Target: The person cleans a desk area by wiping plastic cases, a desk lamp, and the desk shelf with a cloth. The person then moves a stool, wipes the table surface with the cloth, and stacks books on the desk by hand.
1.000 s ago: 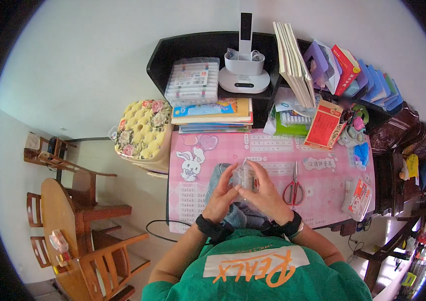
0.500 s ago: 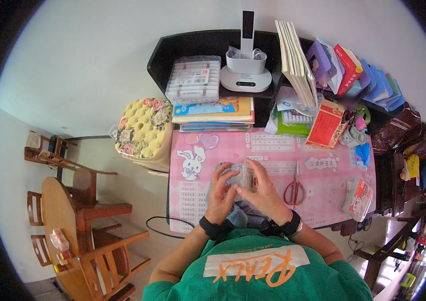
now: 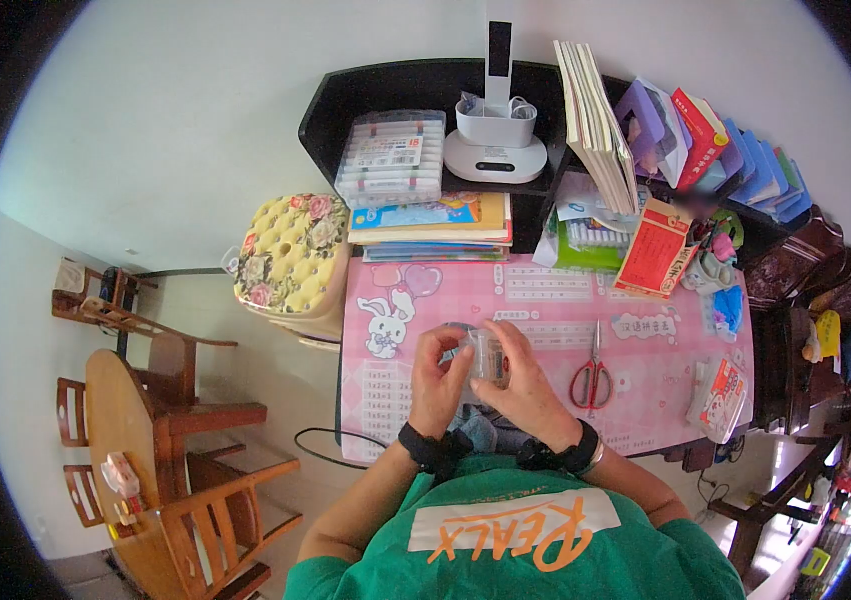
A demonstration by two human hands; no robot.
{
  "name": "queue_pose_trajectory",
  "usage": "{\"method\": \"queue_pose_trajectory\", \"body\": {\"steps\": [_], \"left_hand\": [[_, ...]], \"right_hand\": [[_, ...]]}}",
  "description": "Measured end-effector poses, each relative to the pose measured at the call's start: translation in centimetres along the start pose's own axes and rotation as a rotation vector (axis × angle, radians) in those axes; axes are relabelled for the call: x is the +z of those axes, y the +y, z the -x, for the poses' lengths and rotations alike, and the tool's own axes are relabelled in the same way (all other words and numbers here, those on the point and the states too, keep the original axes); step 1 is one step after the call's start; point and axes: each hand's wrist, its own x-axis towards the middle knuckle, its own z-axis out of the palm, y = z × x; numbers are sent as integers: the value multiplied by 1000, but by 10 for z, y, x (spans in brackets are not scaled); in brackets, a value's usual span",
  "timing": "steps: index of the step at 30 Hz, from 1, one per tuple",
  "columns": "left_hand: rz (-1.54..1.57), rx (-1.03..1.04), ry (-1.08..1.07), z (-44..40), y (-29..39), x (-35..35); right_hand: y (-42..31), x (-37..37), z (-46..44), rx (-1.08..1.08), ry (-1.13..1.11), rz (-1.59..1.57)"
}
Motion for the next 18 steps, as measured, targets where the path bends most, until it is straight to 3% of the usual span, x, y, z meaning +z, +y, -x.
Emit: {"method": "queue_pose_trajectory", "body": {"steps": [18], "left_hand": [[-136, 43, -20, -15, 5, -3]], "right_hand": [[5, 3, 2, 6, -36, 31]]}}
